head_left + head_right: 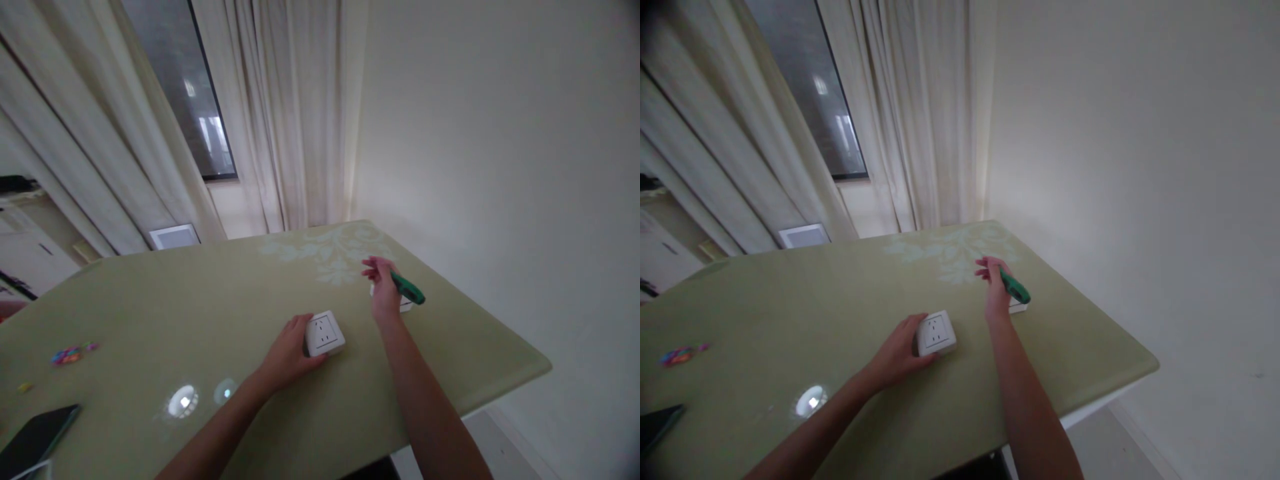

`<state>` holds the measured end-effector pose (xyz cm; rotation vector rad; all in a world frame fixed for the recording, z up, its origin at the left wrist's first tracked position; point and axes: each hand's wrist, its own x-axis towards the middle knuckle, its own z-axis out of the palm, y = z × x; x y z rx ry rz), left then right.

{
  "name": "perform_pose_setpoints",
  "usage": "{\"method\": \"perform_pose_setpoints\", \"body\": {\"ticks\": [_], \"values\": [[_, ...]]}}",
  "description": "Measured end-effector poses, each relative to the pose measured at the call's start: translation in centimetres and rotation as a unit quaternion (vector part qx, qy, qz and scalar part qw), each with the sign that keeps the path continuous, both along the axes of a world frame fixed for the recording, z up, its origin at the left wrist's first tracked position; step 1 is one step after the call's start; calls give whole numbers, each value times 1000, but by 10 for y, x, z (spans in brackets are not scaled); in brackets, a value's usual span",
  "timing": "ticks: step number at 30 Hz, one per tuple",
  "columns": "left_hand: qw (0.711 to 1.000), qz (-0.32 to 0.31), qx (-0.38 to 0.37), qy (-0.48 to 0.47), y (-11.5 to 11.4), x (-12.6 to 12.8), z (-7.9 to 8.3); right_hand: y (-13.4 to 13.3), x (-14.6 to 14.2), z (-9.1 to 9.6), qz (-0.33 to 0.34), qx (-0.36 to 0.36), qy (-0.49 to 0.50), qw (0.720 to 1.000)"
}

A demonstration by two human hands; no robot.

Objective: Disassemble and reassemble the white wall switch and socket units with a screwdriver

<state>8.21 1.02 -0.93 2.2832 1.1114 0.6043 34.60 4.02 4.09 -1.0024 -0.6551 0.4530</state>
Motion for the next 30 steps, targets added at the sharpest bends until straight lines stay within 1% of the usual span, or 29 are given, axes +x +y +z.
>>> {"method": "perform_pose_setpoints", "body": {"ticks": [1, 3, 5, 7, 9, 11, 14, 16, 18, 20, 21, 23, 25, 26, 27, 28, 30], "values": [[1000, -5, -4, 0, 6, 10, 1, -2, 13, 2, -59, -6, -13, 998], [1000, -15, -13, -2, 20, 30, 2, -6, 39, 1, -164, -31, -41, 985], [999, -25, -20, -4, 31, 52, 2, -10, 62, -5, -227, -85, -73, 967], [999, -35, -23, -7, 39, 75, 1, -13, 80, -14, -241, -162, -106, 951], [999, -43, -23, -8, 44, 97, 1, -12, 92, -23, -225, -238, -136, 935], [999, -46, -21, -8, 48, 120, 0, -10, 97, -31, -204, -288, -162, 922], [999, -38, -22, -13, 55, 149, -3, -5, 96, -34, -199, -308, -195, 910], [999, -30, -28, -22, 60, 161, -5, -4, 92, -32, -217, -293, -214, 906], [999, -25, -32, -35, 63, 164, -7, -5, 86, -27, -238, -260, -236, 905], [998, -25, -34, -53, 62, 153, -8, -7, 73, -21, -237, -215, -268, 909], [997, -28, -34, -63, 60, 142, -9, -8, 64, -19, -224, -191, -288, 911], [996, -36, -32, -81, 51, 106, -13, -8, 35, -17, -166, -142, -339, 915], [995, -39, -27, -92, 39, 58, -20, -8, -3, -20, -76, -103, -397, 909], [995, -36, -22, -93, 31, 31, -24, -9, -25, -23, -20, -89, -428, 899], [995, -28, -11, -93, 24, 5, -28, -10, -46, -28, 37, -76, -455, 886], [996, -13, 19, -89, 17, -19, -32, -12, -66, -33, 92, -68, -477, 871], [994, 17, 60, -88, 6, -56, -35, -18, -100, -44, 182, -60, -501, 844]]}}
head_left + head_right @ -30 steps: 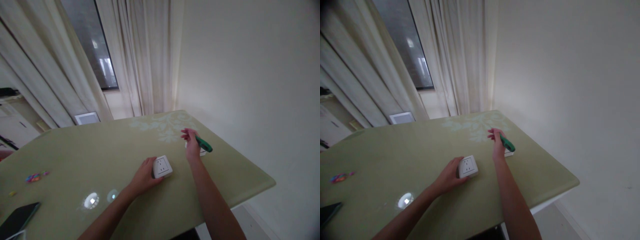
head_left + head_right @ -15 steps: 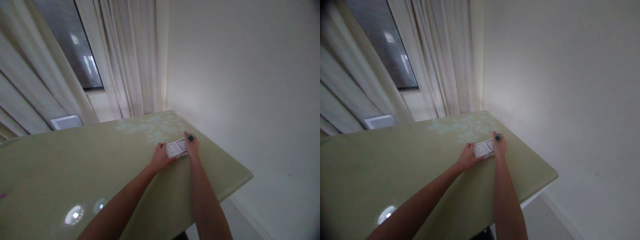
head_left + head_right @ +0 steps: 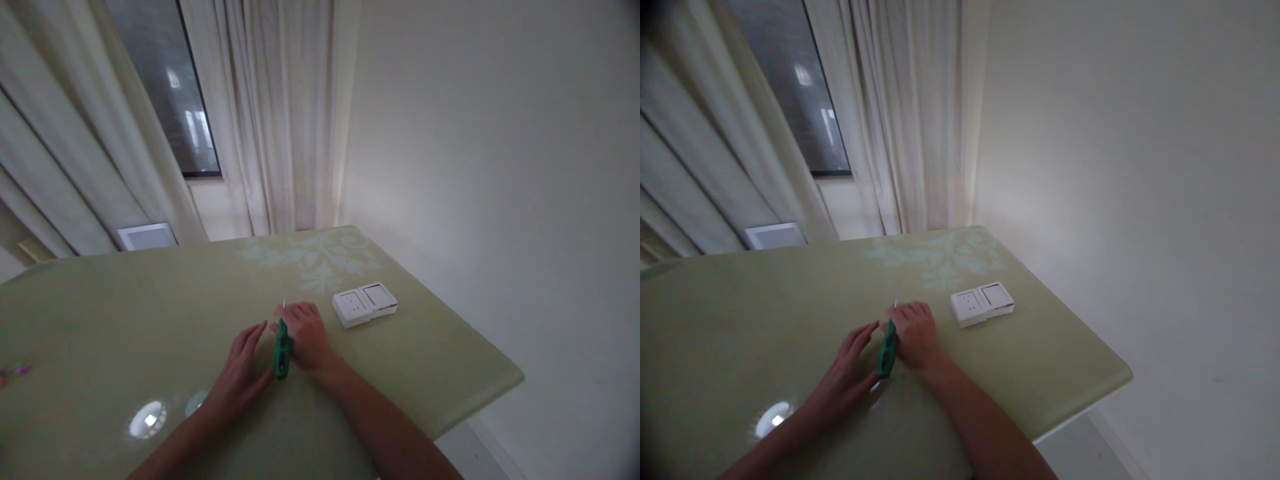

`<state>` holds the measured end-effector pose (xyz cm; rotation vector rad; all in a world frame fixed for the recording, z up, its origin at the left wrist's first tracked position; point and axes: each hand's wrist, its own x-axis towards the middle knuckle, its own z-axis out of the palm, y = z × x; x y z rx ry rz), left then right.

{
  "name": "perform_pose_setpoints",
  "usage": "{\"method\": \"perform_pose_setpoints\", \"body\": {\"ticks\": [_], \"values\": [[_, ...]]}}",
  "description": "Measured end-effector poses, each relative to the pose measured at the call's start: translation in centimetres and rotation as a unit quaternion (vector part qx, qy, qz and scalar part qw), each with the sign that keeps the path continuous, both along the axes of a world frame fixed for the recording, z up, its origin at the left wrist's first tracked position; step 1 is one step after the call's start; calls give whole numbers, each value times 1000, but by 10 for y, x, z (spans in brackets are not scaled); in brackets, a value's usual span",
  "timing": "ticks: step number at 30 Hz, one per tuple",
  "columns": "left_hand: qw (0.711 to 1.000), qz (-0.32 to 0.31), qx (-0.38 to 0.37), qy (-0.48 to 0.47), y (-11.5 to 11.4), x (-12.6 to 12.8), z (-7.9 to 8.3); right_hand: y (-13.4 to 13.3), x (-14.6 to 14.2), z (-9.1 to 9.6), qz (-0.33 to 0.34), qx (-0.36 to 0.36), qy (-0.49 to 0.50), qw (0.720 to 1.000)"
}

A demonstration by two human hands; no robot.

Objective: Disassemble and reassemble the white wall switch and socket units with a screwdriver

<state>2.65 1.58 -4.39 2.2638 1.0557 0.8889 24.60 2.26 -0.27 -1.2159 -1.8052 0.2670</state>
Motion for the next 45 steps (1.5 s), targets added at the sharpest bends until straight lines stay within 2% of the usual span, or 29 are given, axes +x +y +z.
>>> {"method": "perform_pose_setpoints", "body": {"ticks": [3, 6, 9, 13, 18, 26, 29, 33, 45], "values": [[997, 54, 28, -41, -9, -20, 9, -6, -23, -14, 79, -52, -4, 996], [998, 53, 15, -35, -13, -12, 27, -6, -17, -21, 108, -88, 22, 990], [1000, 20, 4, -11, -17, -2, 39, -2, -3, -20, 86, -96, 58, 990], [999, -15, -8, 43, -22, -1, 41, 2, 5, -16, 47, -90, 95, 990], [998, 30, -15, 59, -13, -6, 39, 1, 2, -16, 13, -79, 111, 991], [988, 119, -49, -87, 22, -40, 46, 3, 15, -8, -23, -67, 169, 983], [978, 123, -85, -147, 29, -51, 49, 6, 26, -6, -10, -69, 184, 981], [964, 114, -121, -206, 31, -52, 49, 7, 31, -6, 26, -72, 176, 981], [913, 105, -217, -330, 20, -42, 46, 1, 27, -8, 95, -18, -11, 995]]}}
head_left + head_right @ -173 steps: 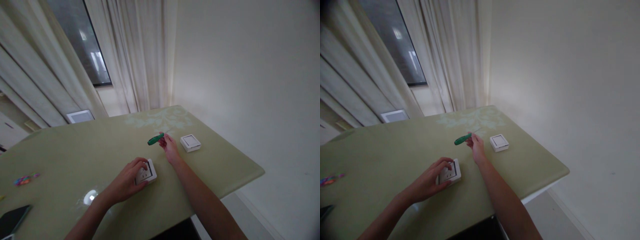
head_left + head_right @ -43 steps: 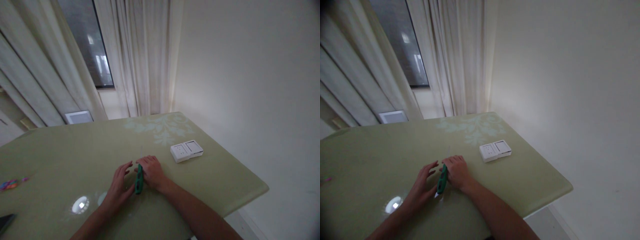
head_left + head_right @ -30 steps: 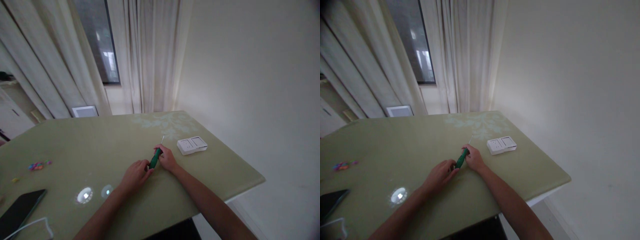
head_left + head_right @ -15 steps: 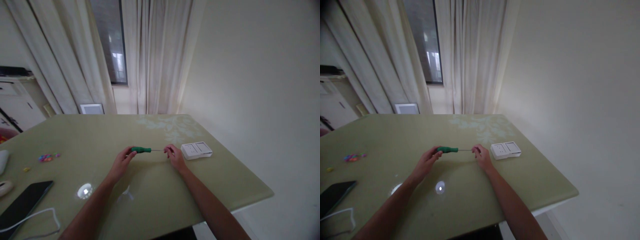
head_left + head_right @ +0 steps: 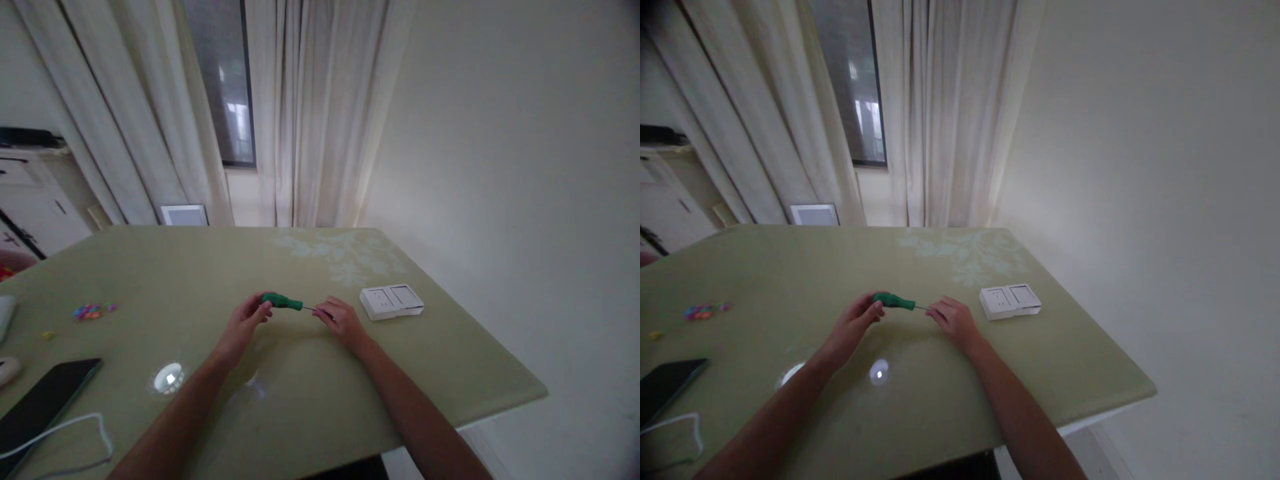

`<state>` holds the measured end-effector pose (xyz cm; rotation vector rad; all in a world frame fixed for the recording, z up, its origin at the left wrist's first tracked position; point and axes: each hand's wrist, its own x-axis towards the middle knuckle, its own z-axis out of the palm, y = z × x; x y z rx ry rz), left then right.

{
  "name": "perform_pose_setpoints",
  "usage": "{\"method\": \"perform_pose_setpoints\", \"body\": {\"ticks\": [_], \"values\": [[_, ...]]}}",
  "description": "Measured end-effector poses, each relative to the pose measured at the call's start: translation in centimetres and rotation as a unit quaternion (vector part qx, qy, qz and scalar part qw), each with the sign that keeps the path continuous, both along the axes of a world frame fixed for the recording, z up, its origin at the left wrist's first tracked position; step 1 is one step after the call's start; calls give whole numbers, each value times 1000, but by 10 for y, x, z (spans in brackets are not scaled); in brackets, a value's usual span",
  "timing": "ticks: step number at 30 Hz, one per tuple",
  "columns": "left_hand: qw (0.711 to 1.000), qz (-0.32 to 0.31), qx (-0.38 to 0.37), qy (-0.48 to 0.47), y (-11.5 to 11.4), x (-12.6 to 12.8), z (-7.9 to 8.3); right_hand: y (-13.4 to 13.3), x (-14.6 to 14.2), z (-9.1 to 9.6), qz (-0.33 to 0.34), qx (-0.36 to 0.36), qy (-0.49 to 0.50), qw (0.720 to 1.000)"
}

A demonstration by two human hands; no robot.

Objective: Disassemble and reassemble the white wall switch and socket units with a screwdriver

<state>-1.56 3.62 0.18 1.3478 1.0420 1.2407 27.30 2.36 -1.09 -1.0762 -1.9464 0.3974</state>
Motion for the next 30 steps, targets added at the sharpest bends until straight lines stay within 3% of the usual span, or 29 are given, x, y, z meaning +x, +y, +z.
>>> {"method": "perform_pose_setpoints", "body": {"ticks": [13, 30], "values": [[994, -21, -9, -111, -10, 8, 14, -2, 1, -10, 3, 17, -90, 996], [989, -17, -21, -146, -21, 15, 17, -8, 2, -4, 10, 20, -108, 994]]}}
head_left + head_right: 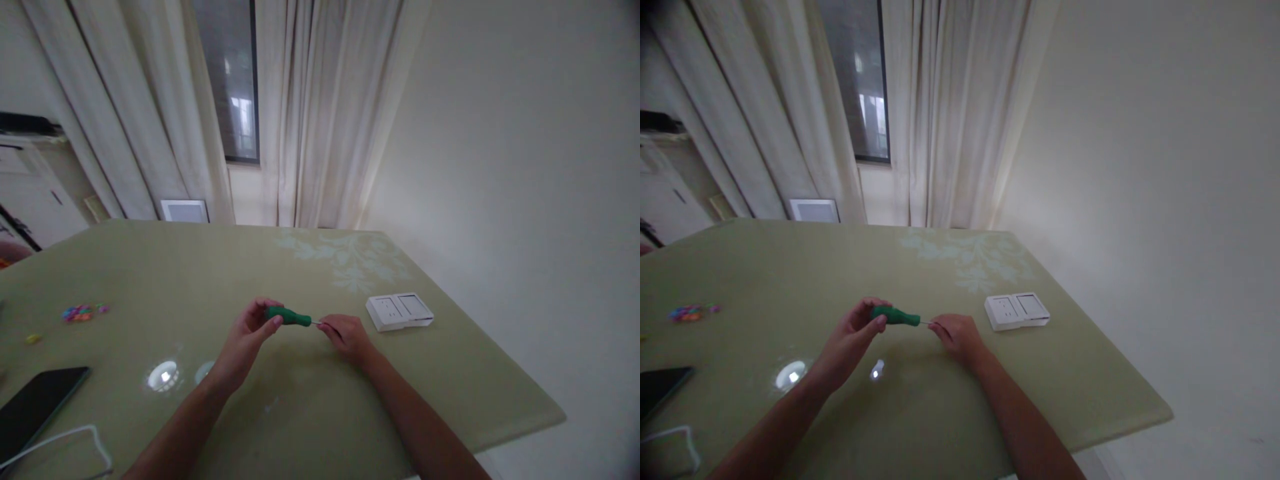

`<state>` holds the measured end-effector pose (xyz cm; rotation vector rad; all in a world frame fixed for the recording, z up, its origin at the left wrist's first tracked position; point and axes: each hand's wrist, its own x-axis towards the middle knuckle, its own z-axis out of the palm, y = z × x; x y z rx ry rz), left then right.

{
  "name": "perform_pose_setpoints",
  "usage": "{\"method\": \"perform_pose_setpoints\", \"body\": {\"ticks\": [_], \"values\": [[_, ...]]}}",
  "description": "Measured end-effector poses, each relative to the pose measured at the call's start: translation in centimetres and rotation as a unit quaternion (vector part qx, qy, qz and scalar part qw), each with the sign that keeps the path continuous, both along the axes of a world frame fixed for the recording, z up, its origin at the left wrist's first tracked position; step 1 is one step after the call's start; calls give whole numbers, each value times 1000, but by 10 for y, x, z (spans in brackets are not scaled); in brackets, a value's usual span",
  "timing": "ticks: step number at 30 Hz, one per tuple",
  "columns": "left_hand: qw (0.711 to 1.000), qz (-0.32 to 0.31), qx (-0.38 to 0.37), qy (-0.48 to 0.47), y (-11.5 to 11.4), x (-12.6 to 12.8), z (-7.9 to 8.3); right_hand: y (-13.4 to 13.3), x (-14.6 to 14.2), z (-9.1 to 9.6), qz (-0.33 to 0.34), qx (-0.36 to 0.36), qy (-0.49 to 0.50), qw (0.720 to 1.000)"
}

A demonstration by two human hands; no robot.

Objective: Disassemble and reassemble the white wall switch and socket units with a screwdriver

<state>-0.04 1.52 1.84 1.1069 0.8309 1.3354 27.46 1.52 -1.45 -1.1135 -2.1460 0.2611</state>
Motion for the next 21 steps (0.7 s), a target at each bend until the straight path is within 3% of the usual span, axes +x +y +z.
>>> {"method": "perform_pose_setpoints", "body": {"ticks": [6, 13, 21], "values": [[999, 23, -40, 17, 4, 0, -3, -2, -5, 5, 1, -15, 23, 1000], [996, 0, -73, 54, 2, -3, -9, -4, -10, 7, 1, -48, 60, 997], [982, 3, -106, 155, 5, -23, -9, -22, -32, 16, -2, -141, 144, 979]]}}
